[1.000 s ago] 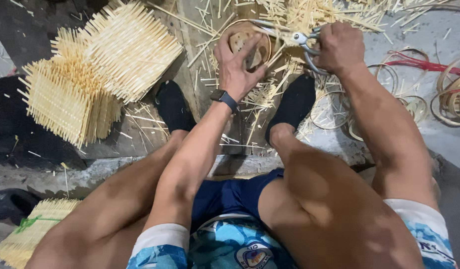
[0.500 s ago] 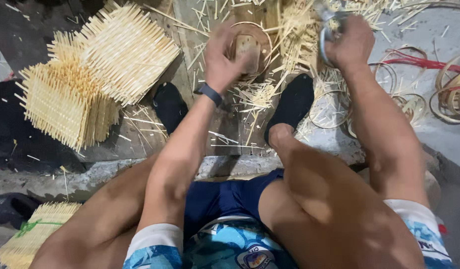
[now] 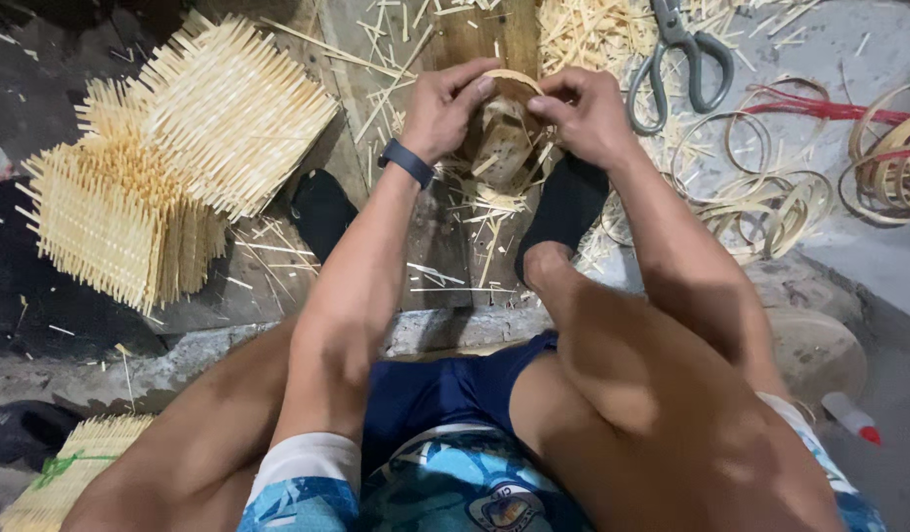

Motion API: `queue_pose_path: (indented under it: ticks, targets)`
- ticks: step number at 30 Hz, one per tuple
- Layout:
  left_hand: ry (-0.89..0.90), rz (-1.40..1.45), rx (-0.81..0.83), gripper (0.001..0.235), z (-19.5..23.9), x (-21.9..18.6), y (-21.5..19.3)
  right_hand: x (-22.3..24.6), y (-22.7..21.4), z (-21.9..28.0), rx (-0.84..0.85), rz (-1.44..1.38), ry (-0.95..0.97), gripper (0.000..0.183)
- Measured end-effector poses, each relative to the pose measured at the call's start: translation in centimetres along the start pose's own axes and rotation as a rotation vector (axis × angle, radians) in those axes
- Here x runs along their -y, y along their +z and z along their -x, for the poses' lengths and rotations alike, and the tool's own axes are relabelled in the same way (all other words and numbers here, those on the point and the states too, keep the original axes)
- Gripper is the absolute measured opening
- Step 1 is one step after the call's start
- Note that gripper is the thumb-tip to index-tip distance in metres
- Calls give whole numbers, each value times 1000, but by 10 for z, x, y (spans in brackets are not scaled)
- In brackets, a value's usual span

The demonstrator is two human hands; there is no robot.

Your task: The person sits on the floor and assembles small round bamboo trays by placing woven bamboo mats into circular frames and trimming excess material with shears. The person repeats this process for multiple trays, stacking finished units nearby.

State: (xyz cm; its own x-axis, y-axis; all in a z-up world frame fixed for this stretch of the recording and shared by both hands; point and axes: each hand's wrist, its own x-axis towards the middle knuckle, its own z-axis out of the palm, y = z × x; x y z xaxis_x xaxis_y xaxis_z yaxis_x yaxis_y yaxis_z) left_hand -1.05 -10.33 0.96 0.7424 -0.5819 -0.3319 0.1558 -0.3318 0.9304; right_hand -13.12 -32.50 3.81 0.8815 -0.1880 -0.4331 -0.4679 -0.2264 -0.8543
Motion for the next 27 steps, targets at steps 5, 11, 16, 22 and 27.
queue_pose_path:
  ticks: [5, 11, 16, 22, 27]
  targets:
    - [-48, -63, -202, 23, 12, 2, 15, 18, 13, -5, -61, 125, 71, 10]
    - [-436, 403, -258, 25, 13, 18, -2, 17, 15, 4, 159, -275, 556, 15]
    - [-734, 953, -192, 11, 66, 33, -13, 0, 34, 12, 80, -645, 523, 13]
    - [-633, 785, -349, 9, 79, 65, 29, -19, 64, 10, -112, -467, 512, 14]
    - [-629, 495, -413, 22, 74, 45, 21, 8, 62, 17, -95, -422, 513, 18]
